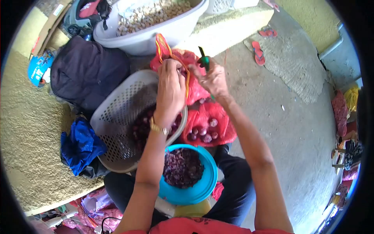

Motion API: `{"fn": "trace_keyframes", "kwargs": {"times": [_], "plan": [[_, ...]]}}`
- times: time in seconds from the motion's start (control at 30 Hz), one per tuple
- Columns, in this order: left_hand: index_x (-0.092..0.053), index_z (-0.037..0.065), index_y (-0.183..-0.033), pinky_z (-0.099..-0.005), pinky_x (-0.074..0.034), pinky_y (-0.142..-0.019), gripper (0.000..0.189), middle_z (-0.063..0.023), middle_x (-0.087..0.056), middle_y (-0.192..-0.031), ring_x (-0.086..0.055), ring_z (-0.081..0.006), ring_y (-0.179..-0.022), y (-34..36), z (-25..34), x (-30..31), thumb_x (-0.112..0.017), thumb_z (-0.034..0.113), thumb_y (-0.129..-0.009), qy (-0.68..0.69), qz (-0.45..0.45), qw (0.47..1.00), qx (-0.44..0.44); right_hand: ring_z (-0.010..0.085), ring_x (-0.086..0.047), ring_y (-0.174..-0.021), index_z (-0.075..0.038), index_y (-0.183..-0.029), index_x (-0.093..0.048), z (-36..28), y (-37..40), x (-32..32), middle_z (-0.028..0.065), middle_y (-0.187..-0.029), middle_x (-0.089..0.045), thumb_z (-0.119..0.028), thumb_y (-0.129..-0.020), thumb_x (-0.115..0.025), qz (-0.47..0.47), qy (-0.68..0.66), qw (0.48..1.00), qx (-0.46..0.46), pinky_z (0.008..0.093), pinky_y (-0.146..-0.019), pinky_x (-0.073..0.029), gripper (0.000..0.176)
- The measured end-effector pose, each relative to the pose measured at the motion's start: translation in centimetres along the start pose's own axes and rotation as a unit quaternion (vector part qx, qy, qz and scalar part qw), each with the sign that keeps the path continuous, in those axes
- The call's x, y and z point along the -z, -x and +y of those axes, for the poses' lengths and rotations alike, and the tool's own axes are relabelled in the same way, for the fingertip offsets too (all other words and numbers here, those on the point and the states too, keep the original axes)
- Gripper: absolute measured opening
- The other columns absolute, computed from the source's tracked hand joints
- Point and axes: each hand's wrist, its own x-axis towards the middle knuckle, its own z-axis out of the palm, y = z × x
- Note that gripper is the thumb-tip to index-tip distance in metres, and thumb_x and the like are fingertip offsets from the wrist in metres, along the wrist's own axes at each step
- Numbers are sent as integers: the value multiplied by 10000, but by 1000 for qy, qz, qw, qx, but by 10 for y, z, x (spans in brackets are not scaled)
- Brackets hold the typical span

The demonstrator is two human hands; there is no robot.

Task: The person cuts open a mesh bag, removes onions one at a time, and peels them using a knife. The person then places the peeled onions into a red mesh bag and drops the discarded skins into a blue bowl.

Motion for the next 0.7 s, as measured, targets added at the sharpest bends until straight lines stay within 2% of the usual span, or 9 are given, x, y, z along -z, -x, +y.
{"fn": "trace_keyframes", "kwargs": {"times": [0.07, 0.17, 0.2, 0.27, 0.4, 0.47, 0.53, 0.6, 0.7], "plan": [[-505, -53, -1033, -509, -409, -916, 212, -264, -528, -1050, -509, -427, -1002, -21, -64, -20, -459, -9, -831, -91, -113, 989, 28, 383, -651, -832, -22, -1031, -580, -9, -14, -27, 201, -923, -654, -294, -775, -752, 28, 102, 994, 24, 459, -756, -535, 411], [-545, -52, -1108, -500, -429, -978, 310, -280, -572, -1106, -504, -458, -1120, -44, -109, -47, -523, 52, -817, -172, -310, 925, 133, 411, -637, -918, -33, -1069, -576, -17, -19, -49, 214, -1010, -639, -195, -753, -704, -77, 146, 985, -41, 485, -798, -524, 377], [-534, -46, -1179, -496, -406, -1023, 383, -281, -534, -1203, -480, -466, -1159, -46, -109, -47, -547, 44, -807, -184, -315, 924, 118, 410, -633, -930, -34, -1059, -598, -14, -20, -56, 226, -1057, -629, -170, -740, -700, -118, 164, 978, -59, 490, -807, -516, 361], [-492, -42, -1251, -491, -364, -1067, 462, -275, -468, -1312, -424, -507, -1217, -43, -125, -62, -563, 29, -800, -126, -299, 940, 109, 418, -629, -937, -35, -1068, -598, -3, -14, -66, 231, -1079, -621, -146, -749, -675, -82, 174, 980, -54, 494, -808, -515, 347], [-423, -36, -1316, -552, -289, -1096, 545, -256, -432, -1381, -388, -426, -1309, -42, -145, -93, -597, 110, -820, -164, -169, 971, 45, 428, -626, -944, -35, -1069, -604, 12, -28, -65, 237, -1092, -615, -74, -747, -638, -21, 158, 986, -46, 502, -805, -513, 326], [-456, -29, -1284, -495, -271, -1129, 601, -318, -364, -1392, -422, -474, -1242, -57, -167, -104, -682, 186, -771, -28, -260, 960, 97, 420, -619, -962, -24, -1073, -549, 17, -38, -62, 244, -1169, -552, -7, -725, -626, -46, 162, 985, -33, 483, -834, -516, 357], [-455, 5, -1296, -493, -327, -1105, 651, -327, -295, -1431, -434, -497, -1232, -70, -162, -97, -711, 264, -755, -47, -270, 959, 70, 416, -628, -936, -22, -1045, -566, 28, -47, -63, 247, -1144, -555, -11, -726, -634, -59, 150, 985, -64, 472, -832, -520, 327], [-464, 55, -1299, -509, -408, -1042, 638, -326, -318, -1419, -449, -497, -1230, -86, -132, -78, -707, 293, -759, -80, -341, 919, 182, 425, -632, -915, -19, -1013, -580, 23, -49, -60, 259, -1136, -541, -17, -722, -637, -60, 164, 982, -73, 478, -825, -521, 297], [-431, 95, -1333, -538, -455, -985, 695, -320, -326, -1415, -447, -502, -1234, -88, -148, -92, -717, 349, -753, -118, -352, 918, 136, 418, -639, -948, -21, -1105, -544, -2, -53, -43, 255, -1184, -506, -82, -718, -665, -78, 255, 952, -149, 468, -831, -530, 410]]}}
